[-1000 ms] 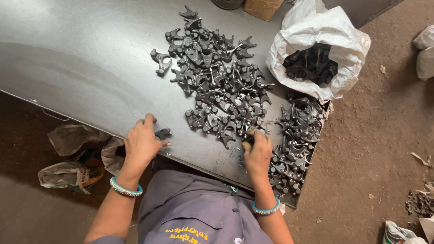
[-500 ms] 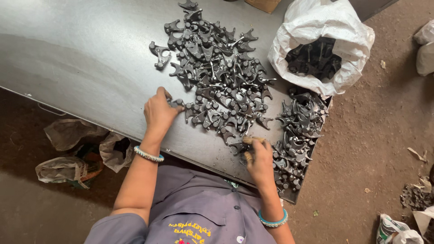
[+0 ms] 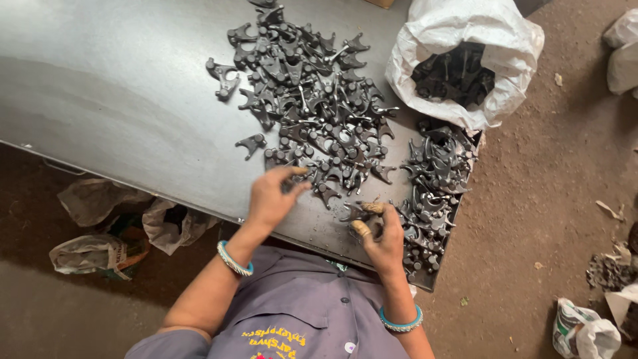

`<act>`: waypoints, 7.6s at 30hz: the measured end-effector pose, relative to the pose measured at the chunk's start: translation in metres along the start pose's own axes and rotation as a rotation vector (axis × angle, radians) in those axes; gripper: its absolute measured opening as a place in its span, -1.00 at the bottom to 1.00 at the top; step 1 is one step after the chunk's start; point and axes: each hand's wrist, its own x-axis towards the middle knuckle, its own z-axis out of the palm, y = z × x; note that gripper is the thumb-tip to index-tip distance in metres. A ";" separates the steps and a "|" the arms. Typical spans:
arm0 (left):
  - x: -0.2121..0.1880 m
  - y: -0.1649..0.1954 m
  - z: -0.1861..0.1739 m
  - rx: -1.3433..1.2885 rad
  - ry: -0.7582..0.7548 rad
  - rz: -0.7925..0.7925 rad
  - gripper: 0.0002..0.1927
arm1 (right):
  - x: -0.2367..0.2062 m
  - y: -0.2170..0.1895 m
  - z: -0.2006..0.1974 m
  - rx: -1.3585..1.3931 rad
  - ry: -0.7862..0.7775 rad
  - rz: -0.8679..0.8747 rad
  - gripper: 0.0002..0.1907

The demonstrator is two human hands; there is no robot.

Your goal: The person stands at a metal table covered with small dark cast metal parts and sorts through them by hand. They pick up individual castings, turn them over in both hands, and place them into separate piles, occasionally brushing off debris.

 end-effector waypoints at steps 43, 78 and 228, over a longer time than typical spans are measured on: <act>-0.013 -0.002 0.032 -0.313 -0.248 0.073 -0.67 | 0.014 0.025 0.020 1.007 -0.072 0.125 -0.51; -0.031 -0.039 0.076 -1.027 -0.435 -0.754 -0.64 | -0.025 0.024 0.038 0.795 -0.153 0.213 -0.58; -0.022 -0.006 0.078 -0.901 -0.350 -0.263 -0.78 | 0.008 0.058 0.031 1.489 -0.158 0.552 -0.58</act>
